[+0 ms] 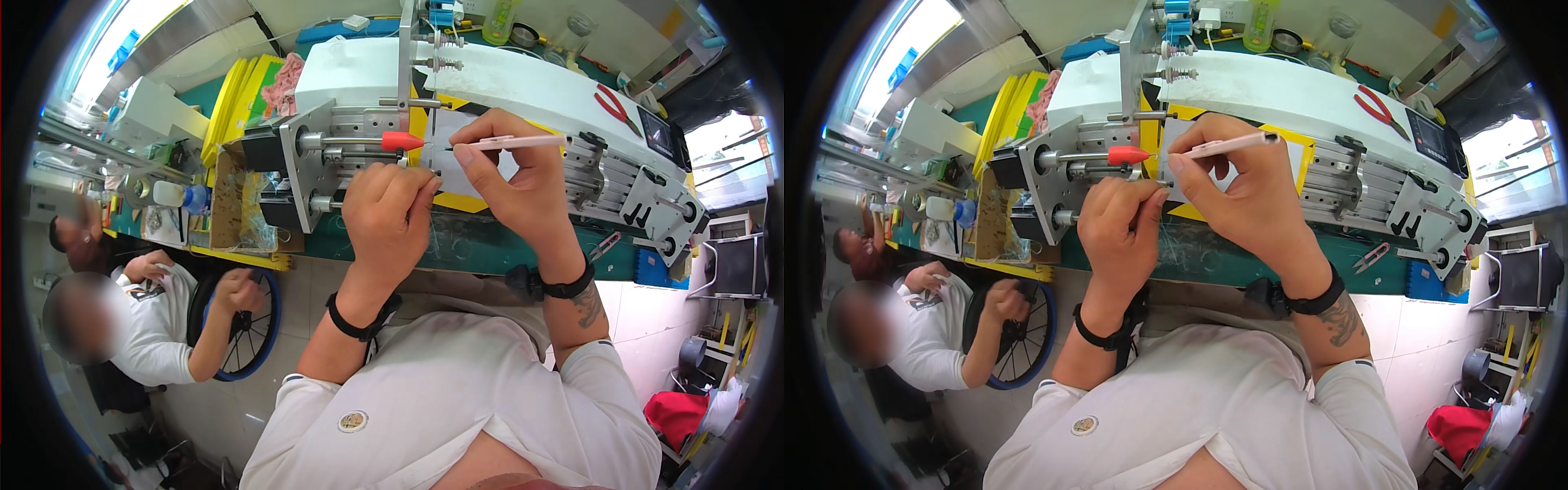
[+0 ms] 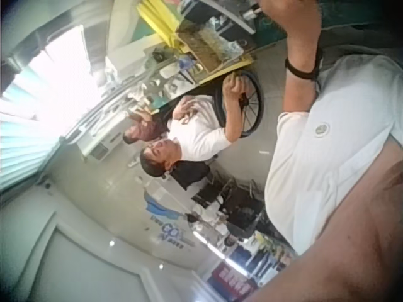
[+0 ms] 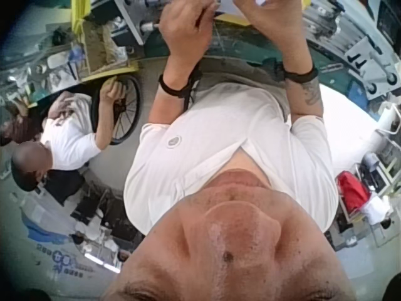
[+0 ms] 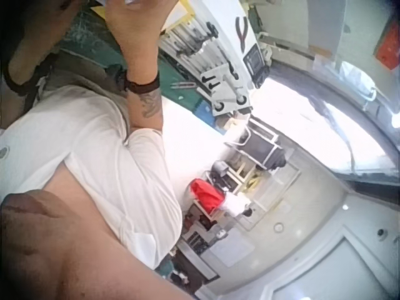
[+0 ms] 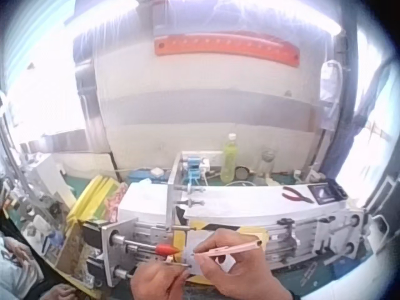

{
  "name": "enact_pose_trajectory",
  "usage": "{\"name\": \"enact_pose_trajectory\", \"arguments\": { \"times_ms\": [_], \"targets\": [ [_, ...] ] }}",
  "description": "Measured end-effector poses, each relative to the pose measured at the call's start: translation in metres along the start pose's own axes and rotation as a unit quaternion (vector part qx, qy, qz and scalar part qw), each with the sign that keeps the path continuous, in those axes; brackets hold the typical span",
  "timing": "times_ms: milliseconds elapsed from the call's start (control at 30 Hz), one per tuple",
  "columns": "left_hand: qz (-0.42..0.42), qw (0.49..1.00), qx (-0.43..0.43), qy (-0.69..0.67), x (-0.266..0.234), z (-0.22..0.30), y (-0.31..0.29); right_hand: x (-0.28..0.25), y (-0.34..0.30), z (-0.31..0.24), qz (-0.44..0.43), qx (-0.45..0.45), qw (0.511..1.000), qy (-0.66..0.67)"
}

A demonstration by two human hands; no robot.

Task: Assembling and gluing small components on a mechanical machine fixture using a pen for marking and a glue bottle.

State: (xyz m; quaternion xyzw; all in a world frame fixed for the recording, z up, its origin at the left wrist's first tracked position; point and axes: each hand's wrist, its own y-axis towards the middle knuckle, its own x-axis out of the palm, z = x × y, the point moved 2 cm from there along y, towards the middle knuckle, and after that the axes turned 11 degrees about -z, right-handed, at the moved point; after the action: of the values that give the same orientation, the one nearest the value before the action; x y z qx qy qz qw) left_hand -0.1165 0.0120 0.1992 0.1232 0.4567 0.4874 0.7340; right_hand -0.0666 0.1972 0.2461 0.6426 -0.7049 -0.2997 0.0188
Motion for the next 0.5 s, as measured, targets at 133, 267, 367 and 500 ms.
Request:
{"name": "enact_pose_trajectory", "arguments": {
  "times_ms": [133,267,367,500],
  "targets": [
    [0.007,0.999,0.034,0.028,0.002,-0.003,0.0,0.008,0.003,0.002,0.015,-0.014,0.999,-0.048],
    [-0.004,0.998,0.037,0.041,0.003,-0.003,0.001,0.01,0.004,0.006,0.017,-0.027,0.998,-0.048],
    [-0.007,0.998,0.046,0.047,0.002,-0.003,0.003,0.007,0.0,0.009,0.015,-0.019,0.999,-0.026],
    [-0.014,0.997,0.054,0.046,-0.001,0.0,0.003,0.006,-0.004,0.01,0.046,-0.026,0.999,0.014]
  ]
}}
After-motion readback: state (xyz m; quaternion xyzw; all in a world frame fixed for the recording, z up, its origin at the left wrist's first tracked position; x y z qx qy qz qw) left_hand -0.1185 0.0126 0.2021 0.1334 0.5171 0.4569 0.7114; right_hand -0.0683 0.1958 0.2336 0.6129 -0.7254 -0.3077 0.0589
